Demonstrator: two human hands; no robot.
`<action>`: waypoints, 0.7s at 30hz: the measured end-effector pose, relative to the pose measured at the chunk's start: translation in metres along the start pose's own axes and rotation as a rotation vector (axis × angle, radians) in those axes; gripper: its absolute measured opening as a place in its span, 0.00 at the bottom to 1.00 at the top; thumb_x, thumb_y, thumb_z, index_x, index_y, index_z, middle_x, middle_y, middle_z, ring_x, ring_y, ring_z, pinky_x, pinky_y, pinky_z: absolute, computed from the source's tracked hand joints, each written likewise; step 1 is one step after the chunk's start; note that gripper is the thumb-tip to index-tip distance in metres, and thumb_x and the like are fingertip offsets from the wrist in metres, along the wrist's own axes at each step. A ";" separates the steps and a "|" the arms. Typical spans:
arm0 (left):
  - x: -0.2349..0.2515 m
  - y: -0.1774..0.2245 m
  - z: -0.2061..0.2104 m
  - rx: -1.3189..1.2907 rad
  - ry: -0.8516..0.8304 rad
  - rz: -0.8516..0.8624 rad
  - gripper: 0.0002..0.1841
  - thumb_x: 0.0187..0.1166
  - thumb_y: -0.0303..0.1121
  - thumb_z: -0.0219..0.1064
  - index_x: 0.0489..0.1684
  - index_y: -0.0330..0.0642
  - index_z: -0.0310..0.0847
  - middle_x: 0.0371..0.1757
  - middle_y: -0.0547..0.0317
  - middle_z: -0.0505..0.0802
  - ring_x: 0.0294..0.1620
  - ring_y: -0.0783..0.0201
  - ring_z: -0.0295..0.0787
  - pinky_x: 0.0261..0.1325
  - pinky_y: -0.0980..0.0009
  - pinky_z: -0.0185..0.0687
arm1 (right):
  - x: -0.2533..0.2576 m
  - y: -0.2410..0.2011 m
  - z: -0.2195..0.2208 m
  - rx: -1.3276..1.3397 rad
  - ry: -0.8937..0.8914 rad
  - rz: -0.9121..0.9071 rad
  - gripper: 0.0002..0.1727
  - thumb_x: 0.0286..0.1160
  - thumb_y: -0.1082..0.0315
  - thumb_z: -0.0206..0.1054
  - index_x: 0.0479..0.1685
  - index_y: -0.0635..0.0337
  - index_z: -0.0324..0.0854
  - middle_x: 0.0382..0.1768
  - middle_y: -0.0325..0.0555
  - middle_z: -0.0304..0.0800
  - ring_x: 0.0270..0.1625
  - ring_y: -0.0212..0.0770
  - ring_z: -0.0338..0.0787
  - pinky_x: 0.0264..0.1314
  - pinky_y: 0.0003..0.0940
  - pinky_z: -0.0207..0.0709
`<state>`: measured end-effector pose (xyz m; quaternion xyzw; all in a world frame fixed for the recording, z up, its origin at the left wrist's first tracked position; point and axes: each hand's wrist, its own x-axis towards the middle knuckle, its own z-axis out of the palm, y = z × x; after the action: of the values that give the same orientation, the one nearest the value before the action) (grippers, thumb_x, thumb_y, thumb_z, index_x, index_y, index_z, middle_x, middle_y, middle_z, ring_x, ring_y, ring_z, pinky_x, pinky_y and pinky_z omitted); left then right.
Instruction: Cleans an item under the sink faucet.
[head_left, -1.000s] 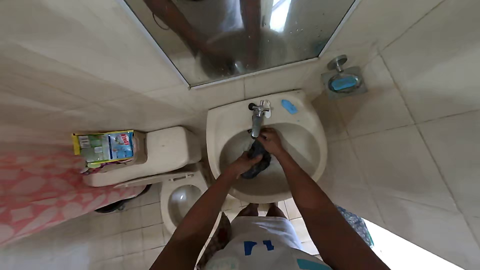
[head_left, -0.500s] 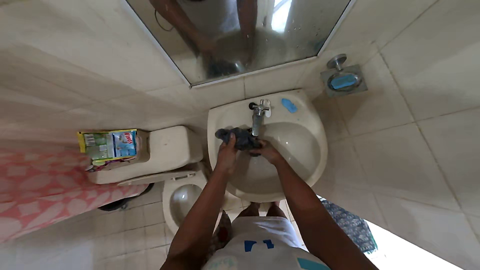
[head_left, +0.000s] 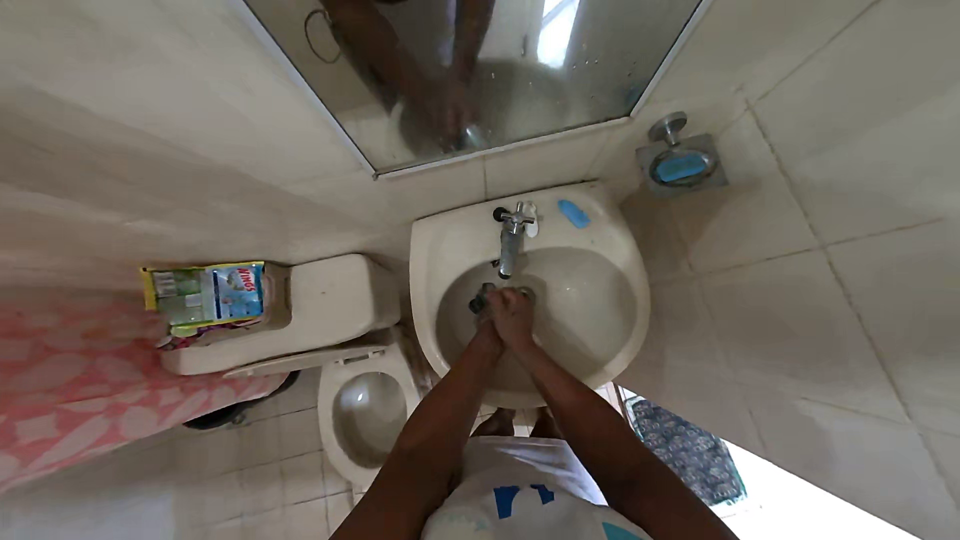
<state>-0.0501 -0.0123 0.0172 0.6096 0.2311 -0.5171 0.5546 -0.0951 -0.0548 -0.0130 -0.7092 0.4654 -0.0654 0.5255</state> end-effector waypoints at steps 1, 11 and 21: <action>0.031 -0.021 -0.003 -0.007 -0.087 0.100 0.21 0.98 0.38 0.39 0.75 0.33 0.68 0.58 0.43 0.85 0.52 0.56 0.84 0.55 0.59 0.83 | 0.017 0.014 -0.007 -0.010 0.006 0.038 0.22 0.88 0.55 0.59 0.55 0.64 0.90 0.56 0.59 0.93 0.63 0.56 0.90 0.72 0.59 0.78; 0.048 -0.012 -0.032 0.171 -0.217 0.321 0.21 0.97 0.36 0.37 0.66 0.31 0.73 0.50 0.50 0.88 0.47 0.67 0.86 0.52 0.72 0.83 | -0.009 -0.011 0.004 -0.046 -0.084 -0.058 0.23 0.91 0.59 0.53 0.53 0.69 0.89 0.51 0.61 0.93 0.59 0.54 0.90 0.72 0.52 0.78; 0.012 0.030 -0.030 0.723 -0.199 0.149 0.24 0.85 0.38 0.63 0.75 0.33 0.73 0.66 0.39 0.85 0.66 0.51 0.82 0.68 0.51 0.79 | 0.036 0.015 -0.054 -0.444 -0.070 -0.116 0.22 0.84 0.56 0.63 0.69 0.57 0.84 0.70 0.54 0.87 0.79 0.57 0.77 0.86 0.60 0.60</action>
<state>-0.0093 0.0034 0.0155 0.7278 -0.0659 -0.5802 0.3596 -0.1160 -0.1181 -0.0155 -0.8349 0.4081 0.0331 0.3680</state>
